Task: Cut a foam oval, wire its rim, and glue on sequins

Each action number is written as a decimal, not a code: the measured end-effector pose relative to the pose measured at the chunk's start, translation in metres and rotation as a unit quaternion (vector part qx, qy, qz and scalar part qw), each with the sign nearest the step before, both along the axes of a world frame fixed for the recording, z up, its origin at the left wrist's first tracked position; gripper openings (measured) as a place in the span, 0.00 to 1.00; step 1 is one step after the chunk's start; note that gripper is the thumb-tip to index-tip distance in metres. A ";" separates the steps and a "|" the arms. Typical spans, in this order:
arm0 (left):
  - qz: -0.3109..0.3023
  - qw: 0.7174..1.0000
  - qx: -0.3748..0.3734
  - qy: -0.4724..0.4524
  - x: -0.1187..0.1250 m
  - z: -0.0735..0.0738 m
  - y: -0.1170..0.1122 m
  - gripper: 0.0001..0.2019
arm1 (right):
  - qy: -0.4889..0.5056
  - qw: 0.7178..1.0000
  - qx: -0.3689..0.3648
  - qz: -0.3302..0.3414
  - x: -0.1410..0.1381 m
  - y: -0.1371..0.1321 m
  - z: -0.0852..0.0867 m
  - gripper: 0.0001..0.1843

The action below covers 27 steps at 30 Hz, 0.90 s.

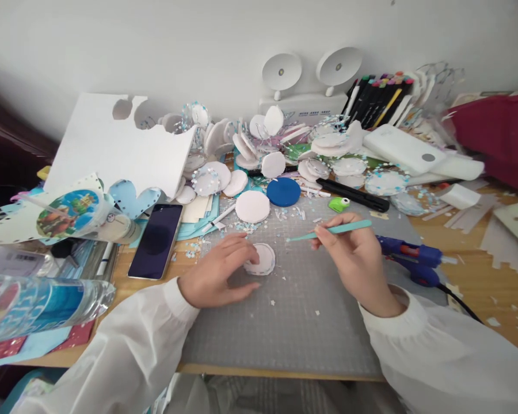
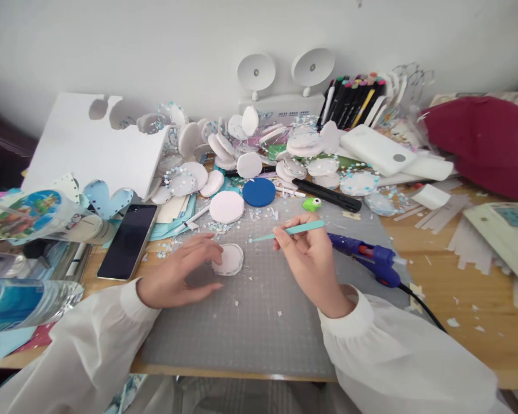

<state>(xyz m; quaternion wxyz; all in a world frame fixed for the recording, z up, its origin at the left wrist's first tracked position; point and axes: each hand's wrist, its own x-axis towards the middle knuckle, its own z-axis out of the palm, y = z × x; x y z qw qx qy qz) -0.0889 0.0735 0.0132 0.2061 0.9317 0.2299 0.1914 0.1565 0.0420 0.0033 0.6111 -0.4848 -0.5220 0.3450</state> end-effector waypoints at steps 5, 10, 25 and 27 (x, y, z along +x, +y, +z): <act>0.003 0.999 0.046 -0.012 0.004 -0.015 0.002 0.10 | 0.018 0.996 -0.083 0.023 -0.003 -0.005 -0.013 0.12; -0.048 0.997 0.050 -0.029 0.000 -0.020 -0.001 0.09 | -0.034 0.995 -0.088 0.020 -0.007 -0.008 -0.015 0.11; -0.083 0.967 0.241 0.021 0.002 -0.020 -0.010 0.05 | -0.142 0.986 -0.063 0.065 -0.017 -0.019 -0.020 0.09; -0.079 0.962 0.259 0.029 0.004 -0.020 -0.012 0.05 | -0.147 0.984 -0.067 0.069 -0.018 -0.019 -0.020 0.09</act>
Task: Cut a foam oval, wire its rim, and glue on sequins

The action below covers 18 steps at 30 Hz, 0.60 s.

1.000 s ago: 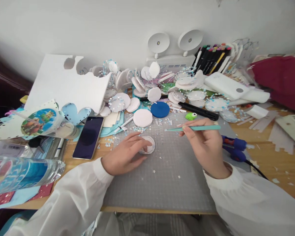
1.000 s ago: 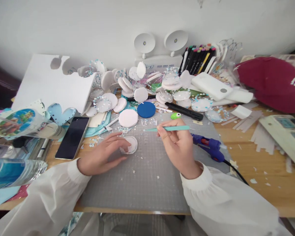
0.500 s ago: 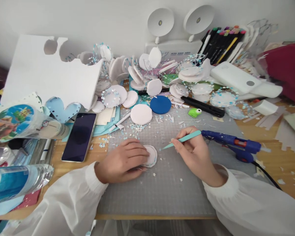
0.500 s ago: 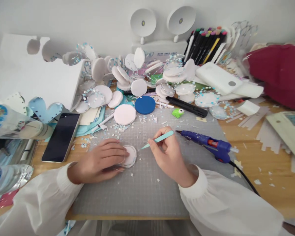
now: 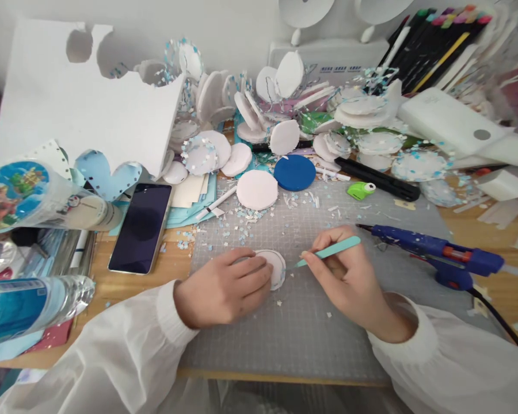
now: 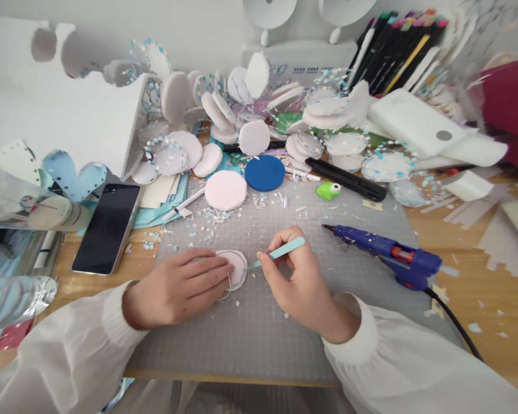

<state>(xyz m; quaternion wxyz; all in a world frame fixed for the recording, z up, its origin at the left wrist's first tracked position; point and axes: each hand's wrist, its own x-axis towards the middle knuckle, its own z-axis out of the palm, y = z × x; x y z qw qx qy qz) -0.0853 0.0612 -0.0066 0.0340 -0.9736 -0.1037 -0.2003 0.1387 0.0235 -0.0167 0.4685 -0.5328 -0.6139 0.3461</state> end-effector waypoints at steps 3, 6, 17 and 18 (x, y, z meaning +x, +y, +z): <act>-0.001 1.000 -0.001 -0.004 0.001 0.001 -0.001 0.06 | -0.006 1.000 0.003 -0.001 0.000 0.000 -0.002 0.09; -0.003 1.000 -0.005 -0.009 0.001 0.001 -0.001 0.06 | -0.012 1.000 0.006 -0.009 0.000 0.000 -0.003 0.09; 0.001 1.000 -0.025 -0.011 0.001 -0.001 0.000 0.04 | -0.026 0.999 0.027 -0.014 0.000 -0.001 -0.003 0.09; 0.002 1.000 -0.027 -0.012 0.001 -0.001 0.000 0.04 | -0.029 0.999 0.023 -0.007 0.001 -0.002 -0.003 0.09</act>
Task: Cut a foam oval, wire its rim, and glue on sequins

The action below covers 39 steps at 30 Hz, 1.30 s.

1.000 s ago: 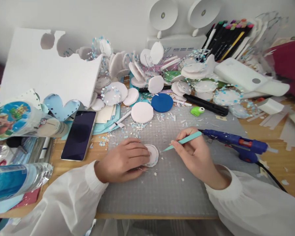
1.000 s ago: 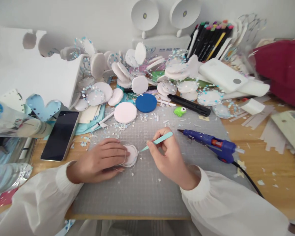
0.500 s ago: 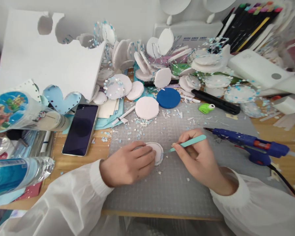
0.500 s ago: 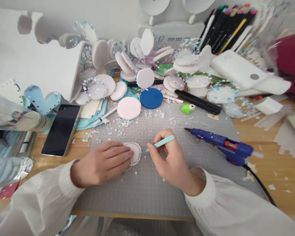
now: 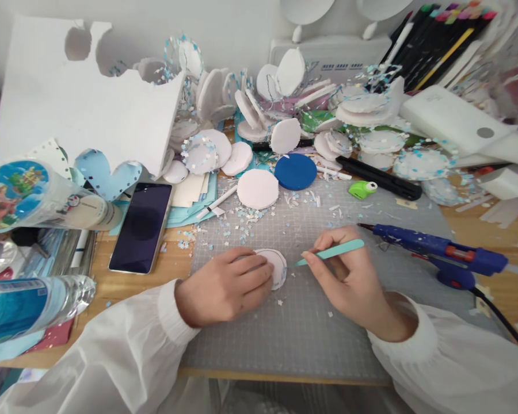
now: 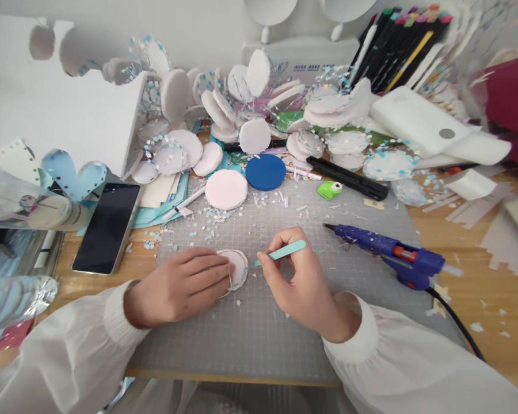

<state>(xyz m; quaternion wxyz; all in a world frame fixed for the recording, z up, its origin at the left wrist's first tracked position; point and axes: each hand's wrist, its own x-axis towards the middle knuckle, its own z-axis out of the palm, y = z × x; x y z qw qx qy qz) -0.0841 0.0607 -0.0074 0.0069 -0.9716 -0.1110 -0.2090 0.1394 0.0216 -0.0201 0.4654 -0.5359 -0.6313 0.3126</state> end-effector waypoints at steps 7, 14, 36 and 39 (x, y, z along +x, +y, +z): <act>-0.009 1.000 -0.002 0.005 -0.001 0.000 0.001 0.05 | -0.030 0.999 0.003 0.023 0.003 -0.002 -0.002 0.08; -0.010 1.000 -0.013 0.015 -0.002 0.001 0.001 0.06 | -0.010 1.000 -0.008 0.010 0.001 0.000 -0.002 0.08; -0.014 1.000 -0.010 0.005 -0.002 0.000 0.002 0.06 | 0.013 0.999 -0.025 0.026 0.002 0.001 0.001 0.08; -0.014 1.000 -0.007 0.003 -0.002 0.000 0.002 0.05 | 0.015 0.999 -0.027 0.022 0.002 0.001 0.001 0.08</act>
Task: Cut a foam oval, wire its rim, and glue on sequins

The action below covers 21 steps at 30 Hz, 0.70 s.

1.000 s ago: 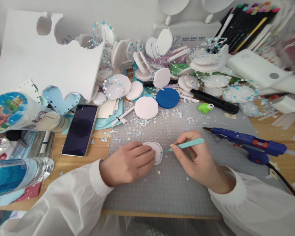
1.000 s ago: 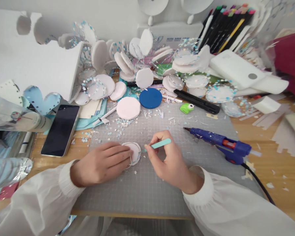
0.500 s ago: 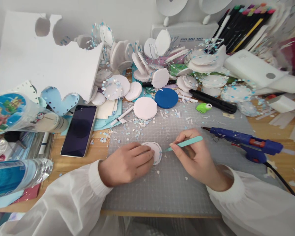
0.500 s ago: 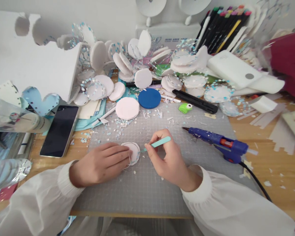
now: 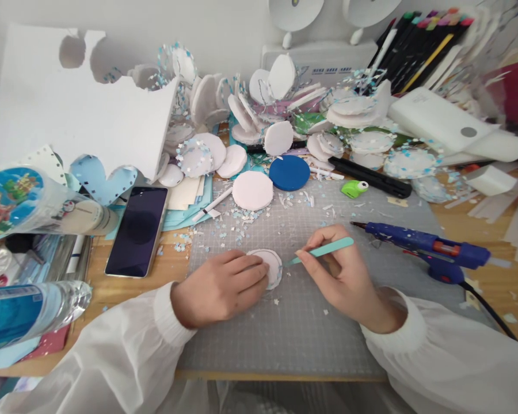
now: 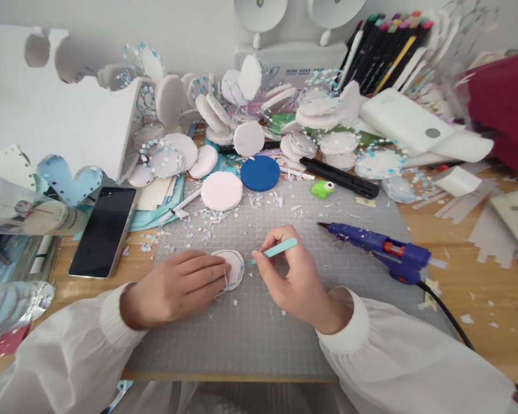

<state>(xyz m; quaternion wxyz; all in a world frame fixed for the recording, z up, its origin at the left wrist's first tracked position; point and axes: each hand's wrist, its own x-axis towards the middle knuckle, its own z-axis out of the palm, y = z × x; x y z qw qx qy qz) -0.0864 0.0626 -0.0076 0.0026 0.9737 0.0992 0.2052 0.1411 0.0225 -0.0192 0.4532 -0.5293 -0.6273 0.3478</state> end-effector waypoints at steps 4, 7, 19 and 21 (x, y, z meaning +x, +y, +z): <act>0.001 1.000 -0.008 -0.010 0.001 0.001 0.000 0.05 | 0.008 1.000 -0.017 0.004 -0.001 0.001 0.001 0.08; 0.009 1.000 -0.019 -0.010 0.002 0.002 0.001 0.06 | 0.011 1.000 -0.014 0.000 -0.001 0.002 0.000 0.08; 0.033 0.985 -0.159 0.053 0.001 0.005 0.001 0.19 | 0.020 0.999 0.003 -0.025 -0.001 0.001 -0.003 0.08; 0.034 0.982 -0.171 0.073 0.002 0.007 0.001 0.22 | 0.016 1.000 -0.005 -0.018 -0.001 0.002 -0.004 0.07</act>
